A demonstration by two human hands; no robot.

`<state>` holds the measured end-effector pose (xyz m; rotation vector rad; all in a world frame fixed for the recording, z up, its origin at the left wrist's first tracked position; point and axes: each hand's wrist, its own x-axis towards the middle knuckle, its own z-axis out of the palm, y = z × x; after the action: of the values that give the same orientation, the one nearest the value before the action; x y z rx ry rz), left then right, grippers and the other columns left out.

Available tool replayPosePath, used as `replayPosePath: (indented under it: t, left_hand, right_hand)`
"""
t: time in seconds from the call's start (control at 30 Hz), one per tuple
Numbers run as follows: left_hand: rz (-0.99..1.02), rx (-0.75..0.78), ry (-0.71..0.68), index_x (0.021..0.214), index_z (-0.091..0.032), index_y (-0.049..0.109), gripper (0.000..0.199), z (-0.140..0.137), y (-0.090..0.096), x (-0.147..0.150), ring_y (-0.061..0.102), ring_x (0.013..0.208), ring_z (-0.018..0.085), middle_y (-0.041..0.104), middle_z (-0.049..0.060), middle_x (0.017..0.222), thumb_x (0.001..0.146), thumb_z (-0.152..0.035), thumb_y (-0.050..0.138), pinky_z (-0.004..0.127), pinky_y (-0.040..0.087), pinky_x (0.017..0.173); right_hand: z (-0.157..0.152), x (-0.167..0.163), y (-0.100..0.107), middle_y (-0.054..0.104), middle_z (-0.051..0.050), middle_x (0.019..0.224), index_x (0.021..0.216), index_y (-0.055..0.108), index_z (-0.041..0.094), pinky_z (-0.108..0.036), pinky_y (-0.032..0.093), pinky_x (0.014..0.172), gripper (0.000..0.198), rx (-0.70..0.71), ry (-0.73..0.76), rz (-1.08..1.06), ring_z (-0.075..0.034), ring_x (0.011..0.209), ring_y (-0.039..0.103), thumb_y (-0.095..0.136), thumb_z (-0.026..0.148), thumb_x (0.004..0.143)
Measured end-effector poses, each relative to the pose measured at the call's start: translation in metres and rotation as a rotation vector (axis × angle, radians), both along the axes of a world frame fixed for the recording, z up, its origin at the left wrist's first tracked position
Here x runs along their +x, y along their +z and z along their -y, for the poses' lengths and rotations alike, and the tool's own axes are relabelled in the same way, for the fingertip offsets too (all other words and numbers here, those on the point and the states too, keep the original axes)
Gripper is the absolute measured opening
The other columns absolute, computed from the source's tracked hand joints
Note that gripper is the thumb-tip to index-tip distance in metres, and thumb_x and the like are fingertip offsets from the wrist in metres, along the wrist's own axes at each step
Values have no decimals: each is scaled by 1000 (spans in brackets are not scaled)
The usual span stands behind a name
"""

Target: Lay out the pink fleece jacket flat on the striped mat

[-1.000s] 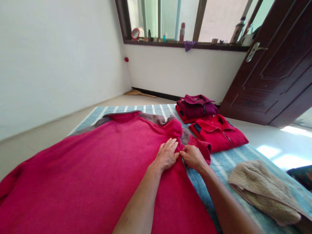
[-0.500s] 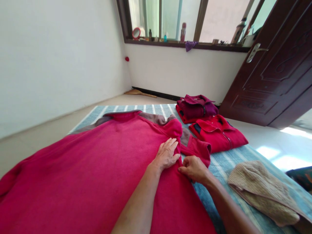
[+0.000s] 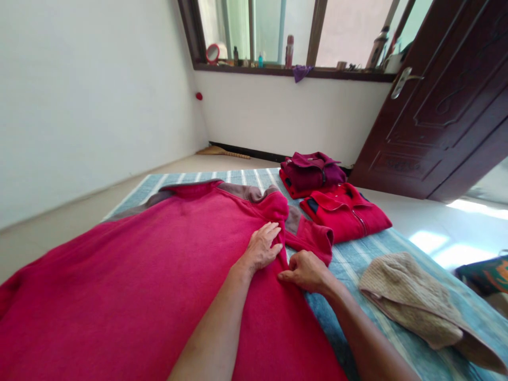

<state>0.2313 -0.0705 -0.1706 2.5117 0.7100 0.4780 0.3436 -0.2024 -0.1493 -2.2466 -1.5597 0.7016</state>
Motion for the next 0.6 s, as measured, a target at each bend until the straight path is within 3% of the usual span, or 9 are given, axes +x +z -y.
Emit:
replayPosePath:
  t: [0.3,0.6]
  left_hand:
    - [303,-288,96,116,-14,62,42,-9,7,-10,56,117,20,63,6,123,79,-30,50,36,38,106]
    - [168,-187,111,105,-18,68,38,-14,12,2,61,107,19,69,3,112,72,-16,47,37,43,101]
  right_hand:
    - [-1,0,3,55,0,50,57,63,20,-22,28,46,28,-25,19,-32,-13,51,53,66,45,70]
    - [0,0,6,52,1,44,51,59,19,-22,31,47,27,12,18,-65,-14,49,56,68,37,70]
